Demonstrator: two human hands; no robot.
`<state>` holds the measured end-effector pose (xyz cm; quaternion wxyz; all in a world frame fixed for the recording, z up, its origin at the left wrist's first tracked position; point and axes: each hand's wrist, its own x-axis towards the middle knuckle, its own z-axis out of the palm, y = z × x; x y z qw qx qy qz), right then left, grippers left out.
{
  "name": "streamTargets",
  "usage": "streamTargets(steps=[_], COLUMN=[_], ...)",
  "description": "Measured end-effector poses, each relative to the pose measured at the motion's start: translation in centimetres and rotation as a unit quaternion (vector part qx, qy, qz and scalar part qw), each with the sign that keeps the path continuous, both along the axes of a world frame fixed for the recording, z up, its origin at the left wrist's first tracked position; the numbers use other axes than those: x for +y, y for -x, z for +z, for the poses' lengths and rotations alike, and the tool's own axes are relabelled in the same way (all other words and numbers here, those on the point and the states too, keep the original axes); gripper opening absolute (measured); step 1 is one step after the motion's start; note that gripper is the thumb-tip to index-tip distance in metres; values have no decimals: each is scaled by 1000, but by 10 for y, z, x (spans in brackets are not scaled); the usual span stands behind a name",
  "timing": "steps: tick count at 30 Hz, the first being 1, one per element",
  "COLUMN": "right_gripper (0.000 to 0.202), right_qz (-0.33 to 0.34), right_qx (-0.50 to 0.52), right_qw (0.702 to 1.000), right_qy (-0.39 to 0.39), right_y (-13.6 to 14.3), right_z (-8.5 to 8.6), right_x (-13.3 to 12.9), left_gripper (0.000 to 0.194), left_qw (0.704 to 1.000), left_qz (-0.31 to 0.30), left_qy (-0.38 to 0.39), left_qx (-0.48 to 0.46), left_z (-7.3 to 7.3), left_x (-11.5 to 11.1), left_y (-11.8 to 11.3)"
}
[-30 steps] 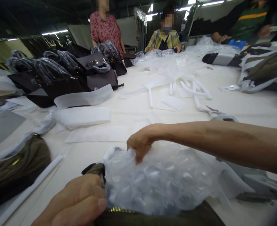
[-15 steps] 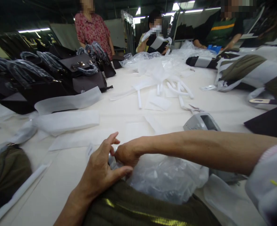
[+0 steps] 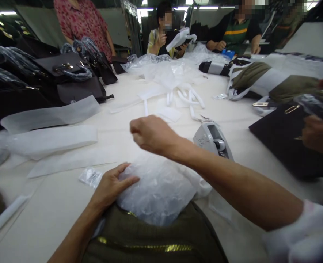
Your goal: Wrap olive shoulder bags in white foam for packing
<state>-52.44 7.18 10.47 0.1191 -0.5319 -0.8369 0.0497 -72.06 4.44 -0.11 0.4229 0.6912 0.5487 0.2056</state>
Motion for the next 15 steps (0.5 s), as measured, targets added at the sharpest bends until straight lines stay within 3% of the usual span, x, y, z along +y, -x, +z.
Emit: streamTargets(steps=[1, 3, 6, 9, 11, 13, 15], right_gripper=[26, 22, 18, 18, 19, 19, 14], right_qz=[-56, -132, -102, 31, 103, 135, 138], right_qx=[-17, -117, -192, -21, 167, 296, 309], right_qw=[998, 982, 951, 959, 936, 895, 884], right_qy=[-20, 68, 219, 281, 292, 305, 323], right_y=[-15, -43, -71, -79, -76, -70, -60], right_z=[6, 7, -15, -46, -61, -71, -75], right_x=[-10, -35, -72, -94, -95, -87, -74], left_gripper=[48, 45, 41, 36, 33, 33, 35], left_qw=[1000, 997, 987, 972, 958, 945, 935], left_qz=[1, 1, 10, 27, 41, 54, 64], left_qy=[11, 39, 86, 125, 144, 160, 170], left_qx=[-23, -72, -137, -199, -243, -281, -305], left_z=[-1, 0, 3, 6, 6, 6, 5], left_x=[0, 1, 1, 1, 0, 0, -1], left_y=[3, 7, 10, 12, 14, 16, 19])
